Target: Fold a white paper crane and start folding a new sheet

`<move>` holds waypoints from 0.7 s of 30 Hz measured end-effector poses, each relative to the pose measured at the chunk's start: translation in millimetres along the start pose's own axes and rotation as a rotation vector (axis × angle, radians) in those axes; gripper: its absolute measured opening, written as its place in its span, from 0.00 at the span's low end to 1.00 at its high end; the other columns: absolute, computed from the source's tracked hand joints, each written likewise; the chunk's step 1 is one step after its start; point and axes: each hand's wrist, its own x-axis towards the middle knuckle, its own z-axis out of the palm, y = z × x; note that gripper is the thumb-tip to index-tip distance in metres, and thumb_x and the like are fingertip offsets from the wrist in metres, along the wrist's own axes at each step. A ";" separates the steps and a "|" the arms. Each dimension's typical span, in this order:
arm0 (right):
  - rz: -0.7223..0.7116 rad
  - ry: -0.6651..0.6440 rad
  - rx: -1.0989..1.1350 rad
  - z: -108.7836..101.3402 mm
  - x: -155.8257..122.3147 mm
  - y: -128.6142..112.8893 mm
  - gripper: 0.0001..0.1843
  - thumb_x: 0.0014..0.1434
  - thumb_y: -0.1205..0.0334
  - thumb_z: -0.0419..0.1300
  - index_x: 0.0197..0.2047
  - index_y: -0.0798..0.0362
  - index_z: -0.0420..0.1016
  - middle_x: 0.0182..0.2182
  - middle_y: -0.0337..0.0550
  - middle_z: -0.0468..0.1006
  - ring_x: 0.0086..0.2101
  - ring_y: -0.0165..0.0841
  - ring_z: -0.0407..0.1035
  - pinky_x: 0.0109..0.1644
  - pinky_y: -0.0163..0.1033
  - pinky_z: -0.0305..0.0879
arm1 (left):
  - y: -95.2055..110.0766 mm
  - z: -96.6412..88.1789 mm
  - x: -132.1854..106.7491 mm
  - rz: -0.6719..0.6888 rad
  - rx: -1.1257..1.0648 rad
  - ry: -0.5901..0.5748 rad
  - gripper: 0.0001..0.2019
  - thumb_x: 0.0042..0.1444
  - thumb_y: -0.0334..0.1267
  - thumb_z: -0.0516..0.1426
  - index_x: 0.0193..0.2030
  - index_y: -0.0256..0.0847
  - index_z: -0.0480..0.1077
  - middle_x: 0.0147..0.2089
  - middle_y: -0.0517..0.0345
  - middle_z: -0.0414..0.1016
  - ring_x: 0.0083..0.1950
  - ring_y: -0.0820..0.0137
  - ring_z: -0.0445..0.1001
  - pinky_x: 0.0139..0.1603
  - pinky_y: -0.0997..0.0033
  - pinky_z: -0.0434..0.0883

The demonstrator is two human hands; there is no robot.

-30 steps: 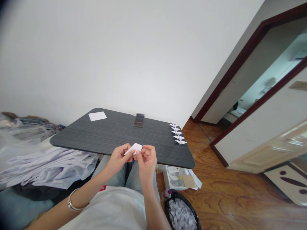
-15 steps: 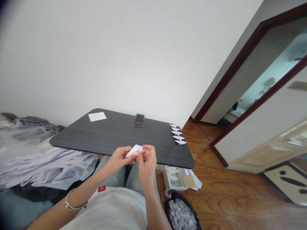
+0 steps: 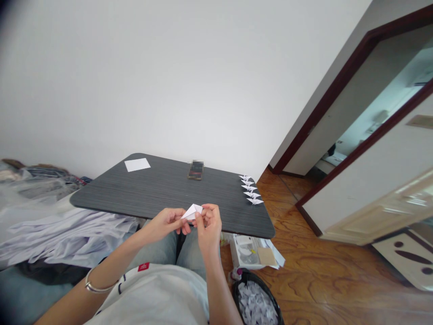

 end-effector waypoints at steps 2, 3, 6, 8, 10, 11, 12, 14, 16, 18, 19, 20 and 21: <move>0.007 -0.003 -0.006 -0.5 0.7 1.0 0.11 0.53 0.62 0.57 0.38 0.50 0.58 0.20 0.30 0.66 0.21 0.27 0.68 0.26 0.32 0.65 | -1.2 -1.8 -0.2 -0.003 0.003 -0.029 0.10 0.54 0.39 0.52 0.34 0.33 0.67 0.30 0.51 0.76 0.29 0.73 0.72 0.27 0.78 0.64; 0.011 -0.004 -0.011 -0.8 1.0 1.5 0.11 0.53 0.62 0.57 0.38 0.51 0.59 0.20 0.30 0.66 0.21 0.27 0.68 0.25 0.32 0.65 | -1.3 -2.3 -0.3 -0.004 0.006 -0.041 0.09 0.54 0.38 0.51 0.35 0.33 0.67 0.31 0.51 0.76 0.30 0.73 0.73 0.27 0.78 0.65; 0.011 -0.003 -0.025 -1.8 1.9 3.5 0.11 0.53 0.61 0.58 0.37 0.51 0.59 0.20 0.30 0.67 0.20 0.27 0.68 0.25 0.32 0.64 | 0.7 -3.7 -1.3 -0.001 0.013 -0.072 0.07 0.53 0.32 0.51 0.37 0.34 0.67 0.32 0.51 0.76 0.32 0.73 0.73 0.29 0.77 0.66; 0.002 0.004 -0.033 -2.6 2.7 5.6 0.11 0.52 0.61 0.58 0.37 0.51 0.59 0.19 0.30 0.67 0.20 0.27 0.68 0.25 0.32 0.64 | 3.5 -4.7 -2.6 0.009 0.013 -0.088 0.08 0.52 0.29 0.50 0.37 0.34 0.68 0.33 0.52 0.76 0.33 0.73 0.73 0.30 0.77 0.66; -0.004 0.022 -0.039 -3.2 3.7 8.0 0.11 0.52 0.61 0.58 0.37 0.51 0.59 0.19 0.30 0.67 0.19 0.27 0.67 0.24 0.31 0.64 | 6.2 -5.7 -3.9 0.013 0.004 -0.099 0.09 0.51 0.28 0.50 0.38 0.34 0.68 0.33 0.51 0.76 0.34 0.72 0.73 0.31 0.76 0.66; -0.006 0.031 -0.038 -3.3 4.1 9.2 0.12 0.52 0.61 0.58 0.37 0.51 0.60 0.19 0.29 0.67 0.19 0.26 0.67 0.23 0.31 0.63 | 7.0 -6.1 -4.3 0.013 -0.005 -0.101 0.08 0.51 0.29 0.50 0.38 0.34 0.68 0.34 0.51 0.76 0.34 0.72 0.73 0.32 0.76 0.66; -0.008 0.039 -0.037 -3.3 4.5 10.2 0.12 0.51 0.61 0.59 0.37 0.52 0.60 0.18 0.29 0.67 0.18 0.26 0.66 0.23 0.30 0.63 | 7.2 -6.4 -4.4 0.013 -0.017 -0.098 0.08 0.52 0.30 0.51 0.38 0.33 0.68 0.34 0.50 0.76 0.34 0.72 0.73 0.31 0.76 0.66; -0.007 0.039 -0.027 -2.6 4.9 11.7 0.12 0.50 0.61 0.59 0.37 0.52 0.60 0.19 0.29 0.68 0.18 0.25 0.65 0.22 0.30 0.63 | 5.6 -6.6 -3.4 0.008 -0.042 -0.077 0.09 0.54 0.36 0.51 0.37 0.33 0.68 0.33 0.49 0.77 0.32 0.72 0.73 0.30 0.76 0.66; 0.000 0.030 -0.013 -1.3 4.7 12.4 0.13 0.50 0.61 0.59 0.37 0.52 0.61 0.19 0.30 0.68 0.18 0.26 0.66 0.22 0.31 0.64 | 2.4 -6.4 -1.2 -0.001 -0.043 -0.033 0.13 0.55 0.41 0.50 0.33 0.32 0.68 0.29 0.49 0.77 0.27 0.73 0.72 0.26 0.77 0.65; 0.009 0.010 0.003 0.2 4.0 12.7 0.14 0.49 0.62 0.60 0.38 0.52 0.61 0.20 0.31 0.70 0.19 0.26 0.67 0.23 0.31 0.65 | -0.6 -6.0 1.2 -0.008 -0.022 0.027 0.14 0.55 0.43 0.51 0.30 0.33 0.68 0.26 0.52 0.76 0.23 0.75 0.70 0.24 0.78 0.63; 0.012 -0.003 0.008 0.8 3.6 12.9 0.15 0.48 0.62 0.60 0.39 0.52 0.61 0.20 0.32 0.71 0.20 0.27 0.68 0.24 0.32 0.66 | -1.5 -5.7 2.2 -0.008 -0.011 0.055 0.14 0.54 0.44 0.51 0.28 0.33 0.67 0.24 0.53 0.76 0.22 0.76 0.69 0.23 0.78 0.62; 0.013 -0.017 0.012 1.4 3.3 13.1 0.17 0.47 0.63 0.61 0.40 0.52 0.61 0.21 0.33 0.72 0.21 0.28 0.69 0.25 0.32 0.66 | -1.9 -5.5 2.9 -0.005 0.000 0.078 0.15 0.54 0.44 0.52 0.27 0.33 0.67 0.23 0.53 0.75 0.21 0.76 0.68 0.22 0.79 0.62; 0.013 -0.029 0.016 1.7 3.0 13.4 0.18 0.46 0.63 0.61 0.41 0.52 0.61 0.22 0.34 0.73 0.22 0.28 0.69 0.25 0.32 0.66 | -1.8 -5.2 3.3 -0.002 0.011 0.094 0.15 0.54 0.45 0.52 0.27 0.33 0.67 0.23 0.54 0.75 0.21 0.76 0.68 0.22 0.79 0.61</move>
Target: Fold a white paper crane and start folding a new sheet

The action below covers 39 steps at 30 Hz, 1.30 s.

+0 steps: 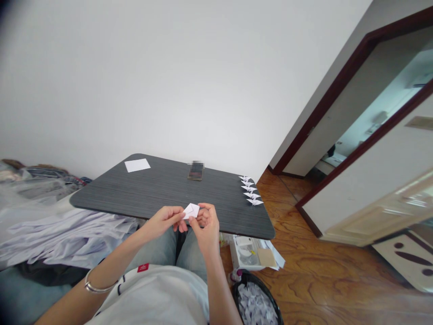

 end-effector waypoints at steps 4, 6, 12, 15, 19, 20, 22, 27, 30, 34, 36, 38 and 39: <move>0.012 -0.018 0.026 -0.9 0.1 0.4 0.20 0.45 0.65 0.61 0.42 0.51 0.61 0.23 0.34 0.74 0.23 0.29 0.71 0.26 0.32 0.67 | 2.6 0.3 -0.8 0.000 0.053 0.020 0.15 0.54 0.45 0.51 0.26 0.34 0.66 0.22 0.54 0.75 0.21 0.76 0.68 0.21 0.79 0.60; 0.034 -0.032 0.038 -3.0 0.6 -0.6 0.20 0.46 0.65 0.61 0.43 0.51 0.61 0.23 0.34 0.74 0.22 0.29 0.71 0.27 0.33 0.68 | 3.0 -0.3 -1.0 -0.009 0.061 0.018 0.15 0.54 0.45 0.51 0.26 0.34 0.66 0.22 0.54 0.75 0.21 0.76 0.68 0.20 0.79 0.60; 0.083 -0.136 0.054 -11.0 1.9 -7.0 0.21 0.51 0.63 0.58 0.48 0.52 0.60 0.26 0.36 0.76 0.28 0.31 0.73 0.33 0.36 0.70 | -2.8 -4.4 1.4 -0.007 0.051 0.016 0.15 0.54 0.44 0.50 0.25 0.34 0.64 0.21 0.54 0.74 0.20 0.76 0.68 0.19 0.80 0.58; 0.077 -0.146 0.066 -11.3 2.8 -5.8 0.19 0.53 0.61 0.57 0.48 0.53 0.61 0.25 0.36 0.75 0.29 0.31 0.73 0.33 0.36 0.70 | -4.4 -5.4 2.4 -0.005 0.050 0.026 0.15 0.54 0.45 0.50 0.25 0.35 0.64 0.22 0.54 0.74 0.20 0.76 0.68 0.19 0.80 0.58; 0.060 -0.089 0.056 -8.2 3.9 0.1 0.21 0.50 0.61 0.60 0.47 0.52 0.62 0.21 0.32 0.71 0.23 0.29 0.71 0.28 0.33 0.69 | -3.2 -4.0 2.1 -0.015 0.050 0.008 0.15 0.54 0.46 0.50 0.26 0.34 0.64 0.22 0.54 0.74 0.21 0.76 0.68 0.19 0.80 0.58; 0.054 -0.070 0.051 -7.4 3.9 1.2 0.21 0.49 0.61 0.60 0.47 0.52 0.62 0.21 0.31 0.70 0.22 0.28 0.70 0.27 0.33 0.69 | -2.9 -3.5 2.0 -0.017 0.055 0.003 0.15 0.54 0.46 0.50 0.26 0.34 0.64 0.22 0.55 0.74 0.21 0.76 0.68 0.19 0.80 0.58; 0.044 -0.044 0.053 -6.5 3.8 2.3 0.21 0.49 0.61 0.61 0.47 0.52 0.63 0.20 0.30 0.68 0.21 0.27 0.69 0.26 0.32 0.68 | -2.9 -2.4 1.8 -0.019 0.075 0.000 0.15 0.53 0.46 0.51 0.27 0.34 0.65 0.22 0.56 0.73 0.21 0.76 0.68 0.20 0.80 0.58; 0.067 -0.045 0.071 -6.4 3.8 2.8 0.21 0.50 0.60 0.60 0.48 0.52 0.62 0.20 0.31 0.70 0.21 0.27 0.69 0.26 0.32 0.68 | -4.9 -1.1 1.5 -0.036 0.119 0.022 0.15 0.53 0.45 0.51 0.25 0.35 0.64 0.19 0.59 0.72 0.20 0.75 0.68 0.20 0.79 0.60; 0.092 -0.050 0.056 -6.6 4.1 5.4 0.21 0.49 0.59 0.60 0.47 0.52 0.63 0.21 0.33 0.72 0.21 0.28 0.69 0.24 0.32 0.67 | -5.6 -0.9 0.7 -0.056 0.149 -0.020 0.13 0.53 0.43 0.51 0.25 0.35 0.66 0.19 0.59 0.71 0.21 0.74 0.69 0.22 0.78 0.63; 0.124 -0.051 -0.001 -7.1 3.7 8.5 0.13 0.47 0.59 0.62 0.37 0.54 0.71 0.24 0.38 0.75 0.23 0.29 0.69 0.26 0.33 0.69 | -6.8 -1.4 0.3 -0.066 0.202 -0.047 0.13 0.54 0.42 0.50 0.25 0.36 0.67 0.19 0.60 0.72 0.21 0.74 0.70 0.23 0.79 0.64; 0.142 -0.051 -0.019 -8.1 3.6 8.4 0.10 0.47 0.59 0.61 0.32 0.55 0.72 0.24 0.38 0.75 0.23 0.29 0.69 0.27 0.33 0.68 | -7.2 -1.7 0.5 -0.061 0.197 -0.046 0.13 0.54 0.42 0.50 0.26 0.35 0.67 0.20 0.59 0.72 0.22 0.74 0.70 0.24 0.78 0.64; 0.149 -0.051 -0.038 -9.7 4.0 7.7 0.09 0.49 0.58 0.61 0.29 0.55 0.71 0.21 0.37 0.75 0.22 0.28 0.69 0.26 0.32 0.67 | -7.1 -2.3 0.9 -0.038 0.195 -0.022 0.13 0.54 0.43 0.51 0.27 0.35 0.67 0.22 0.58 0.73 0.23 0.74 0.70 0.25 0.78 0.65; 0.148 -0.045 -0.049 -10.6 4.4 7.5 0.09 0.49 0.58 0.60 0.28 0.55 0.70 0.21 0.37 0.74 0.21 0.28 0.68 0.24 0.32 0.65 | -6.9 -2.6 1.2 -0.024 0.199 -0.003 0.14 0.54 0.44 0.51 0.27 0.35 0.67 0.23 0.57 0.74 0.24 0.74 0.70 0.25 0.78 0.64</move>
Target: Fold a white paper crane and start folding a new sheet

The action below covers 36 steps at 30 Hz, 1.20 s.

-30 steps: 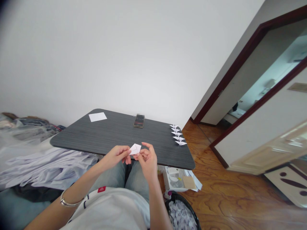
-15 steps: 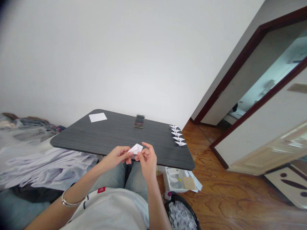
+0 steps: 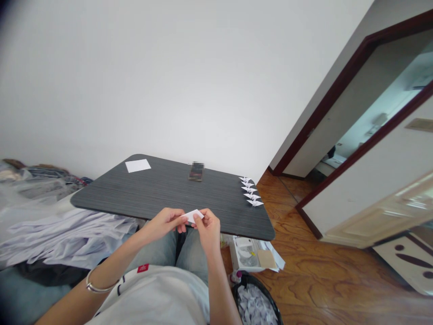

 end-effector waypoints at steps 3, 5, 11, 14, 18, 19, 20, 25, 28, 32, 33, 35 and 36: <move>-0.010 0.018 -0.016 -2.4 1.2 0.7 0.11 0.51 0.56 0.59 0.28 0.56 0.69 0.21 0.38 0.74 0.20 0.27 0.67 0.22 0.30 0.62 | 1.0 -1.6 0.8 0.032 0.010 0.064 0.14 0.54 0.44 0.50 0.27 0.34 0.67 0.25 0.56 0.74 0.25 0.74 0.69 0.24 0.79 0.63; -0.016 0.008 -0.019 -3.2 2.1 2.4 0.11 0.51 0.55 0.59 0.28 0.56 0.69 0.21 0.38 0.73 0.21 0.27 0.67 0.22 0.30 0.61 | 1.3 -2.8 1.1 0.052 0.016 0.094 0.15 0.55 0.44 0.50 0.27 0.35 0.67 0.26 0.56 0.73 0.25 0.74 0.69 0.23 0.79 0.62; -0.026 -0.047 -0.038 -3.7 3.4 7.2 0.12 0.50 0.54 0.58 0.26 0.55 0.68 0.18 0.37 0.71 0.21 0.27 0.65 0.23 0.31 0.60 | 1.5 -3.7 -0.4 0.117 0.129 0.187 0.15 0.56 0.41 0.48 0.25 0.35 0.68 0.24 0.57 0.73 0.26 0.74 0.70 0.27 0.78 0.65; -0.037 -0.063 -0.044 -4.6 3.6 6.8 0.12 0.51 0.55 0.58 0.26 0.55 0.68 0.18 0.37 0.70 0.21 0.27 0.64 0.24 0.31 0.60 | 2.6 -3.1 -2.2 0.122 0.202 0.224 0.15 0.56 0.41 0.48 0.25 0.36 0.68 0.22 0.58 0.73 0.24 0.73 0.71 0.27 0.77 0.65; -0.023 -0.097 -0.042 -6.1 4.7 6.8 0.12 0.51 0.56 0.58 0.24 0.55 0.68 0.18 0.36 0.70 0.21 0.27 0.64 0.25 0.31 0.60 | -0.1 -3.6 -1.4 0.116 0.229 0.226 0.16 0.56 0.42 0.48 0.25 0.36 0.68 0.21 0.58 0.73 0.23 0.73 0.71 0.27 0.77 0.65; -0.017 -0.102 -0.038 -6.3 5.1 7.3 0.12 0.51 0.55 0.58 0.24 0.55 0.67 0.19 0.36 0.70 0.21 0.27 0.64 0.26 0.31 0.61 | -1.7 -4.0 -0.3 0.112 0.208 0.218 0.16 0.56 0.43 0.48 0.25 0.36 0.68 0.22 0.58 0.73 0.24 0.73 0.71 0.27 0.77 0.65; -0.012 -0.101 -0.034 -6.3 5.5 7.8 0.12 0.51 0.55 0.59 0.24 0.55 0.67 0.19 0.36 0.70 0.21 0.27 0.64 0.26 0.32 0.61 | -3.3 -4.3 0.9 0.107 0.176 0.208 0.16 0.56 0.43 0.47 0.25 0.36 0.68 0.23 0.57 0.73 0.24 0.73 0.71 0.28 0.77 0.65; -0.009 -0.058 -0.013 -3.2 5.0 8.8 0.12 0.51 0.55 0.58 0.24 0.55 0.67 0.18 0.35 0.70 0.21 0.27 0.64 0.26 0.31 0.61 | -8.2 -4.8 5.9 0.075 0.022 0.258 0.18 0.57 0.46 0.44 0.32 0.36 0.68 0.27 0.57 0.73 0.26 0.73 0.70 0.23 0.78 0.62; -0.016 -0.065 -0.015 -0.2 3.5 8.1 0.11 0.52 0.56 0.58 0.24 0.55 0.67 0.19 0.36 0.70 0.22 0.27 0.65 0.27 0.31 0.61 | -9.3 -3.1 7.4 0.078 0.025 0.239 0.15 0.53 0.47 0.51 0.31 0.35 0.69 0.25 0.58 0.71 0.26 0.73 0.68 0.24 0.78 0.61; -0.019 -0.061 -0.043 1.9 3.2 9.2 0.12 0.51 0.55 0.58 0.24 0.55 0.67 0.19 0.36 0.70 0.21 0.27 0.65 0.26 0.32 0.61 | -9.5 1.2 9.0 0.104 0.091 0.273 0.13 0.51 0.44 0.54 0.26 0.35 0.68 0.22 0.60 0.69 0.24 0.75 0.66 0.25 0.78 0.61; -0.021 -0.059 -0.050 2.0 3.5 9.7 0.12 0.51 0.55 0.58 0.24 0.54 0.66 0.19 0.36 0.70 0.21 0.28 0.65 0.26 0.32 0.61 | -8.6 2.2 9.1 0.109 0.094 0.286 0.13 0.52 0.43 0.53 0.25 0.35 0.68 0.21 0.61 0.69 0.23 0.75 0.65 0.25 0.77 0.60; -0.026 -0.059 -0.058 1.8 4.2 10.6 0.12 0.51 0.54 0.58 0.24 0.54 0.66 0.18 0.36 0.70 0.21 0.28 0.65 0.26 0.32 0.61 | -6.0 3.5 8.7 0.111 0.103 0.303 0.13 0.53 0.41 0.51 0.24 0.36 0.68 0.21 0.61 0.69 0.23 0.75 0.65 0.26 0.77 0.60; -0.028 -0.059 -0.060 1.8 4.5 10.9 0.12 0.51 0.54 0.58 0.24 0.54 0.66 0.18 0.36 0.70 0.21 0.28 0.65 0.26 0.32 0.61 | -4.6 3.7 8.3 0.111 0.114 0.308 0.13 0.53 0.40 0.50 0.24 0.36 0.68 0.20 0.61 0.69 0.23 0.75 0.65 0.26 0.77 0.60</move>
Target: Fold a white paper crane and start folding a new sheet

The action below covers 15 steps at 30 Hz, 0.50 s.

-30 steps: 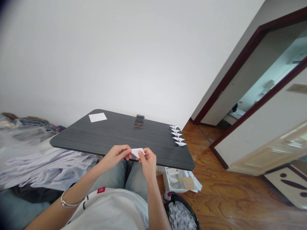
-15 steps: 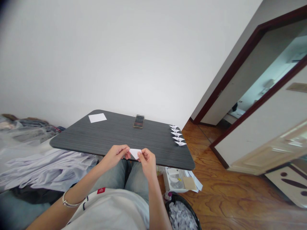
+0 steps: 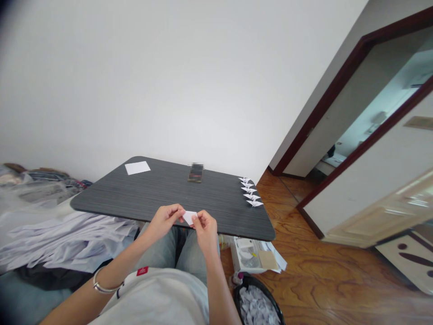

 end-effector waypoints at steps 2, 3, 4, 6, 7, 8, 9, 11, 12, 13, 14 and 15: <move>-0.003 -0.001 -0.002 0.1 0.3 0.5 0.12 0.51 0.54 0.58 0.24 0.54 0.66 0.18 0.36 0.70 0.21 0.28 0.65 0.26 0.33 0.61 | 1.8 -0.8 -0.3 0.005 0.026 0.002 0.14 0.55 0.40 0.49 0.23 0.37 0.67 0.20 0.61 0.70 0.23 0.74 0.66 0.27 0.77 0.61; -0.004 -0.002 -0.002 0.2 0.4 0.8 0.12 0.51 0.54 0.58 0.24 0.54 0.66 0.18 0.36 0.70 0.21 0.28 0.65 0.26 0.33 0.61 | 1.8 -1.3 -0.2 0.011 0.038 0.003 0.15 0.55 0.40 0.48 0.23 0.37 0.67 0.20 0.61 0.70 0.23 0.74 0.66 0.28 0.76 0.61; -0.005 -0.003 -0.002 0.5 0.5 1.3 0.12 0.51 0.54 0.58 0.24 0.54 0.66 0.18 0.36 0.70 0.21 0.28 0.65 0.26 0.33 0.61 | 1.1 -1.7 0.1 0.016 0.046 0.003 0.15 0.56 0.40 0.47 0.22 0.37 0.66 0.20 0.61 0.71 0.22 0.74 0.67 0.27 0.76 0.61; -0.003 -0.005 0.000 1.0 0.8 2.9 0.12 0.51 0.55 0.58 0.24 0.54 0.66 0.18 0.36 0.70 0.21 0.28 0.65 0.26 0.33 0.61 | -2.5 -2.3 1.5 0.014 0.039 -0.004 0.17 0.56 0.42 0.47 0.22 0.36 0.66 0.21 0.59 0.71 0.22 0.74 0.66 0.26 0.76 0.61; 0.001 -0.003 0.001 1.3 1.2 4.1 0.12 0.51 0.55 0.58 0.24 0.54 0.66 0.18 0.36 0.70 0.21 0.28 0.64 0.26 0.32 0.60 | -5.1 -2.4 2.5 0.004 0.017 -0.011 0.18 0.56 0.44 0.46 0.22 0.36 0.66 0.21 0.59 0.71 0.21 0.74 0.66 0.25 0.76 0.61; 0.005 0.006 0.003 1.5 1.8 5.7 0.12 0.51 0.55 0.58 0.24 0.54 0.66 0.18 0.36 0.70 0.21 0.28 0.64 0.26 0.32 0.60 | -7.9 -2.3 3.6 -0.014 -0.027 -0.025 0.18 0.56 0.45 0.46 0.23 0.36 0.66 0.21 0.58 0.71 0.21 0.74 0.66 0.25 0.76 0.61; 0.008 0.021 0.005 1.7 2.6 7.6 0.12 0.51 0.55 0.58 0.24 0.54 0.66 0.18 0.36 0.69 0.21 0.28 0.64 0.26 0.32 0.60 | -10.8 -2.0 4.8 -0.036 -0.094 -0.032 0.19 0.56 0.47 0.46 0.24 0.35 0.66 0.22 0.57 0.71 0.22 0.74 0.66 0.23 0.76 0.61; 0.011 0.070 0.019 2.3 4.9 12.1 0.12 0.50 0.54 0.58 0.23 0.54 0.66 0.18 0.35 0.68 0.21 0.27 0.62 0.25 0.32 0.59 | -16.1 -0.9 7.0 -0.068 -0.245 -0.012 0.19 0.56 0.49 0.45 0.29 0.34 0.67 0.24 0.56 0.70 0.24 0.73 0.68 0.22 0.77 0.62; 0.011 0.100 0.036 2.9 6.3 14.6 0.12 0.49 0.54 0.59 0.23 0.54 0.66 0.18 0.34 0.67 0.20 0.27 0.61 0.24 0.31 0.59 | -18.6 0.0 8.0 -0.078 -0.304 0.003 0.19 0.55 0.50 0.46 0.31 0.34 0.67 0.25 0.56 0.71 0.25 0.73 0.69 0.22 0.77 0.62; 0.013 0.129 0.060 3.9 7.6 17.3 0.12 0.48 0.54 0.59 0.23 0.54 0.66 0.17 0.33 0.66 0.20 0.26 0.60 0.24 0.31 0.58 | -21.0 1.1 9.0 -0.085 -0.342 0.003 0.18 0.54 0.50 0.48 0.33 0.34 0.67 0.27 0.55 0.71 0.27 0.72 0.69 0.23 0.77 0.63; 0.017 0.150 0.085 5.1 8.8 20.1 0.12 0.48 0.54 0.59 0.23 0.54 0.66 0.17 0.33 0.65 0.19 0.26 0.59 0.23 0.31 0.57 | -23.4 2.5 10.0 -0.086 -0.361 -0.008 0.17 0.52 0.49 0.51 0.33 0.34 0.66 0.29 0.55 0.71 0.29 0.72 0.70 0.24 0.77 0.64; 0.022 0.172 0.108 6.6 10.0 23.2 0.12 0.48 0.54 0.59 0.22 0.54 0.67 0.16 0.32 0.64 0.19 0.25 0.58 0.22 0.30 0.56 | -26.1 4.2 11.2 -0.088 -0.367 -0.026 0.15 0.49 0.47 0.55 0.34 0.34 0.66 0.30 0.55 0.71 0.31 0.72 0.70 0.26 0.77 0.65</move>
